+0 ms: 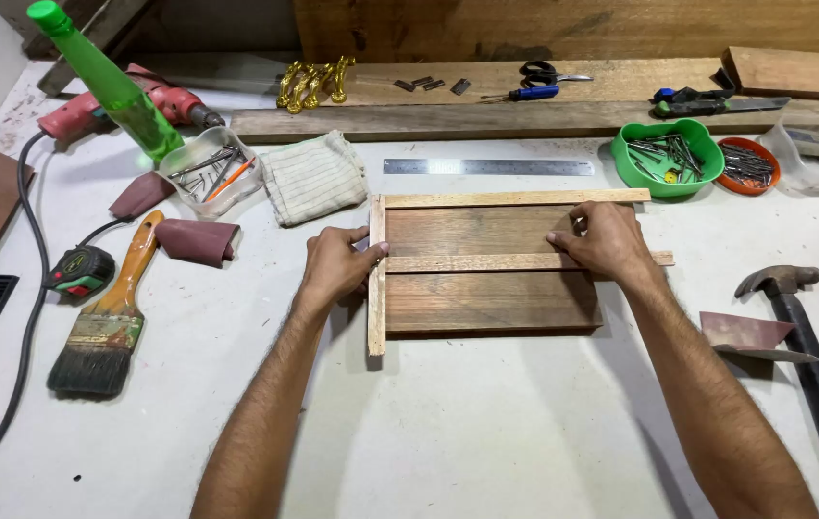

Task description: The person assembles a small wooden frame on a workbench. They position thin wood strips around a wooden panel, hammer nails into the joints, measure a strip with a steel ruler, sand a piece with a sanding block, and press the strips into place while fastening them.

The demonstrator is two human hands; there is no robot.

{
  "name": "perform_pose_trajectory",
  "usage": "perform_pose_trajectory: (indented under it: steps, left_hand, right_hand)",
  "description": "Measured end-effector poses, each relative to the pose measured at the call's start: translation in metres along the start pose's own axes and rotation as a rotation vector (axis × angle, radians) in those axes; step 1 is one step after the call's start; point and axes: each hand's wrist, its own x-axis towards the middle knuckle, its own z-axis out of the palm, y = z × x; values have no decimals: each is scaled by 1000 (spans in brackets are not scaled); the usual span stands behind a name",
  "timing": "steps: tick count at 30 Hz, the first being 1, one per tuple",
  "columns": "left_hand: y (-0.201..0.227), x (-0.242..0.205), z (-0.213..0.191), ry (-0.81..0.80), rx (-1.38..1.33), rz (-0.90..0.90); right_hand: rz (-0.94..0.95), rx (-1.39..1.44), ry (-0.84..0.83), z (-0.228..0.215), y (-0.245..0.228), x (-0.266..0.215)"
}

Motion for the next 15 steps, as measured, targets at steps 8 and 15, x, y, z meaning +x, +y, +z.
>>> perform_pose_trajectory:
  steps: [8, 15]
  left_hand:
    - [6, 8, -5, -26, 157, -7]
    - [87, 1, 23, 248, 340, 557]
  right_hand:
    - [-34, 29, 32, -19, 1, -16]
    - [23, 84, 173, -73, 49, -51]
